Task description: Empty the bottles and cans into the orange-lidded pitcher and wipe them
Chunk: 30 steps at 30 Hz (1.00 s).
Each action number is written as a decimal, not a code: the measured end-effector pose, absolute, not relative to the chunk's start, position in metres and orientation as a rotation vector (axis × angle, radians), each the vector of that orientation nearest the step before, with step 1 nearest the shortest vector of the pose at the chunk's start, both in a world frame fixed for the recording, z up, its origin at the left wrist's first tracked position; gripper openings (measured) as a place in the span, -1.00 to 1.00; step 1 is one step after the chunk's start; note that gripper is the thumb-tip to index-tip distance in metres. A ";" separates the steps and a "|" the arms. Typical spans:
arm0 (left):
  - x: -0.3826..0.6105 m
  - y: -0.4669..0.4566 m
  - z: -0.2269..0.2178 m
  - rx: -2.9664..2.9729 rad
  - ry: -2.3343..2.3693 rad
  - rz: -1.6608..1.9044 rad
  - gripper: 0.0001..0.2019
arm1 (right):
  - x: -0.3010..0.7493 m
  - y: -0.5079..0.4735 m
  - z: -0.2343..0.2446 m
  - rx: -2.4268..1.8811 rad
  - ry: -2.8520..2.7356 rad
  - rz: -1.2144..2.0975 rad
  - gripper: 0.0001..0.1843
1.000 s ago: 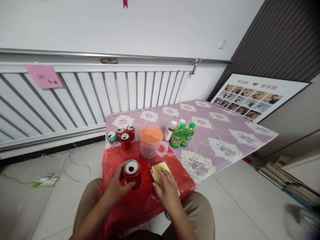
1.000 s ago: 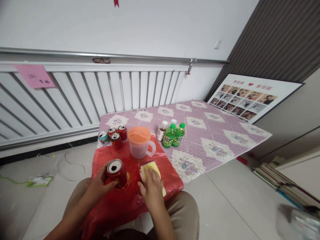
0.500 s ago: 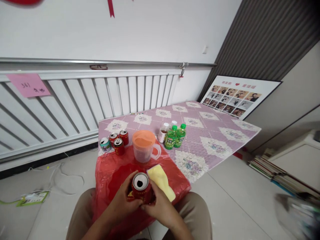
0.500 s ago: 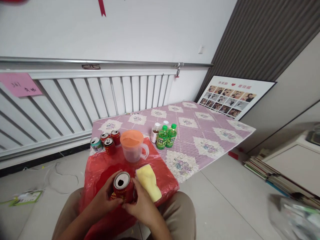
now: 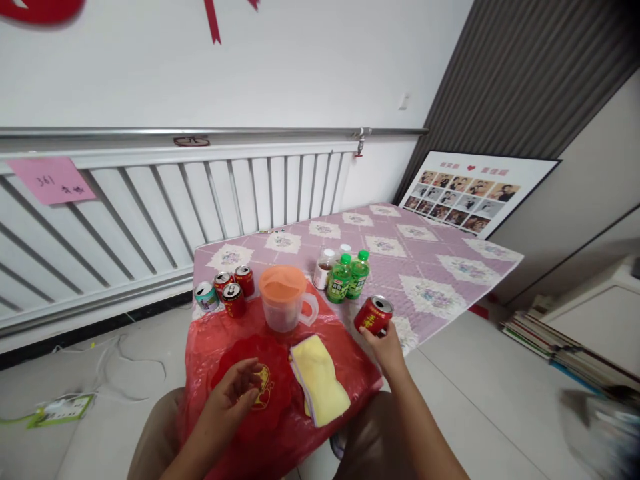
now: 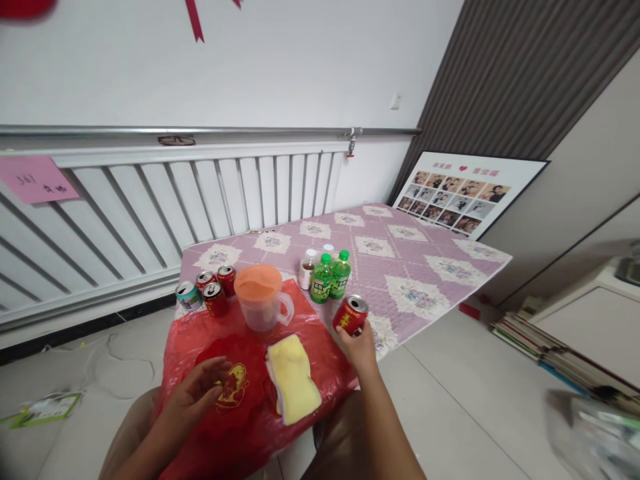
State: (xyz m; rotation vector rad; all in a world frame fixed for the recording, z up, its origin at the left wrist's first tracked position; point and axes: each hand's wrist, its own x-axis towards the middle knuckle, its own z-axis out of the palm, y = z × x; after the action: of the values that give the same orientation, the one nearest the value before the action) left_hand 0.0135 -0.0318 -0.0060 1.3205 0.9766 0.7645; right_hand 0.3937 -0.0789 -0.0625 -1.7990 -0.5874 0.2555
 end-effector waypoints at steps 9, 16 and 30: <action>0.020 -0.032 -0.003 1.319 1.066 0.759 -0.50 | 0.452 -0.043 -0.083 -1.793 -0.574 0.129 -0.44; 0.024 -0.026 -0.011 1.331 1.083 0.751 -0.51 | 0.468 -0.024 -0.101 -1.805 -0.563 0.125 -0.35; 0.029 -0.022 -0.033 1.270 1.032 0.712 -0.51 | 0.474 -0.020 -0.114 -1.877 -0.619 0.169 -0.20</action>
State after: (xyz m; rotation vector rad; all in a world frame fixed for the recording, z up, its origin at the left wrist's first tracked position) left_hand 0.0287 -0.0216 -0.0327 1.2704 1.0324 0.7122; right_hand 0.4738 -0.0200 -0.1143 -1.8766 -0.6190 0.1690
